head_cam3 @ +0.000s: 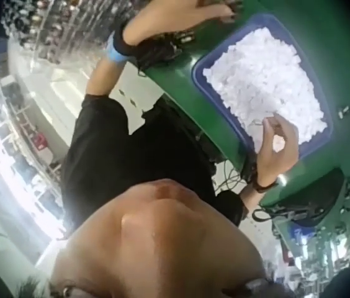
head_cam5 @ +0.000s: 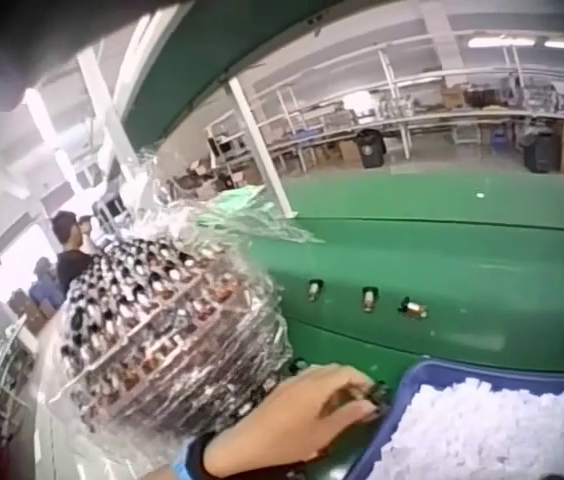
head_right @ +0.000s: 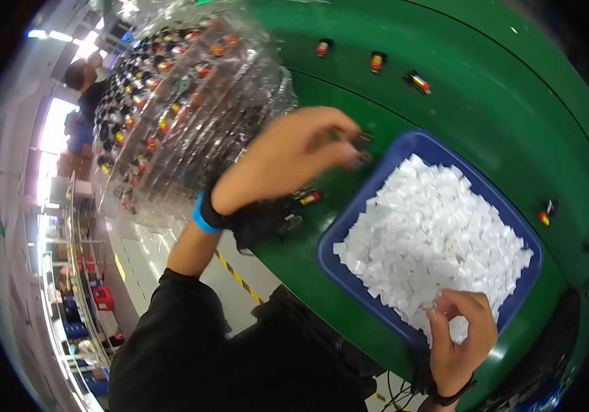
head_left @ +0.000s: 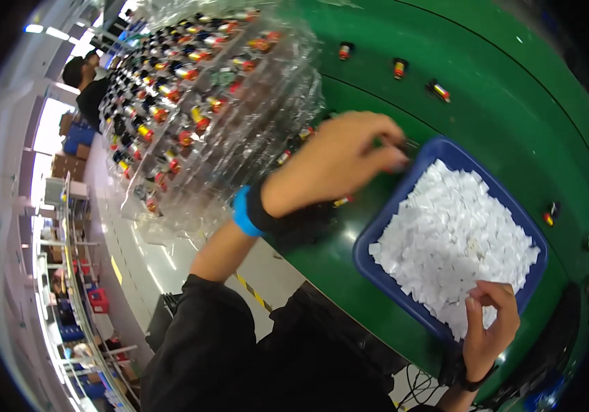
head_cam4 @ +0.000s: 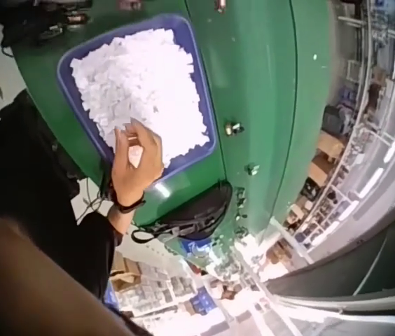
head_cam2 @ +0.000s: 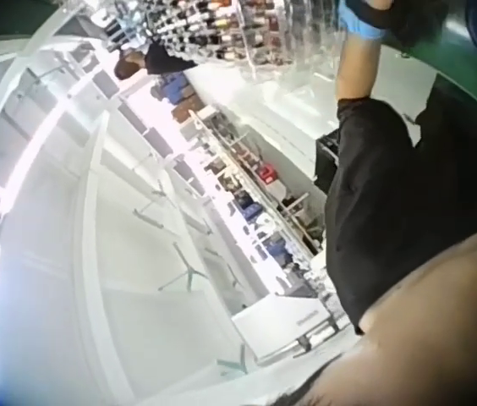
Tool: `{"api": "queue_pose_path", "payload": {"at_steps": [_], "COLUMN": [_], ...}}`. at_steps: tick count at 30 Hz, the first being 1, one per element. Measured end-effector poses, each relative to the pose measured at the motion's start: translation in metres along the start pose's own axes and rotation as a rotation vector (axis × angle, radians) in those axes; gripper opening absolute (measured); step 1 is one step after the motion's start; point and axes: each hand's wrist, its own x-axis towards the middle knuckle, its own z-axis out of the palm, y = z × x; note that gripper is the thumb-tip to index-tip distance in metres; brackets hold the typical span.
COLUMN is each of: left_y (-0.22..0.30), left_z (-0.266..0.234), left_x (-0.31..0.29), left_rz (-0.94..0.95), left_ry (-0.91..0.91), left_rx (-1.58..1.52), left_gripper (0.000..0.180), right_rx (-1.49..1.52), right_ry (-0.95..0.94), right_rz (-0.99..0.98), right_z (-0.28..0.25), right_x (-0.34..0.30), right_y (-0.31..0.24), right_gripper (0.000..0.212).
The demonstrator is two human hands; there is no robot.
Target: The person assembles electronic components by fitting batteries and circuit boards together, placing the finished units onto a green workbench. After repeating this process several times, they pick up a fallen component from the floor and return to the assembly task.
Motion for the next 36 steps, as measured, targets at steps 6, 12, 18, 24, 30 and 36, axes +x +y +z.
{"api": "queue_pose_path", "payload": {"at_steps": [6, 12, 18, 24, 30, 36], "left_y": [0.06, 0.071, 0.064, 0.067, 0.066, 0.061], "left_z": [0.085, 0.125, 0.118, 0.12, 0.112, 0.118], "left_x": [-0.017, -0.004, -0.003, -0.002, -0.011, -0.009], "left_rz": [-0.159, -0.158, -0.265, -0.239, -0.331, -0.202], "left_ry": [-0.382, -0.463, -0.404, -0.467, -0.504, -0.547], "left_rx": [-0.873, -1.207, -0.921, -0.94, -1.007, -1.003], "left_gripper": [0.025, 0.033, 0.043, 0.041, 0.042, 0.046], "right_rx": [0.167, -0.001, -0.204, -0.084, -0.103, -0.051], "right_ry": [0.16, 0.333, 0.233, 0.283, 0.19, 0.217], "right_rz": [-0.004, 0.084, -0.073, -0.027, -0.126, -0.088], "right_z": [0.023, 0.004, 0.002, -0.001, 0.0, -0.004], "right_x": [-0.005, -0.004, 0.022, 0.014, 0.014, 0.008], "right_y": [0.005, 0.017, 0.02, 0.026, 0.024, 0.021], "right_gripper": [0.04, 0.04, 0.039, 0.035, 0.037, 0.044]}}
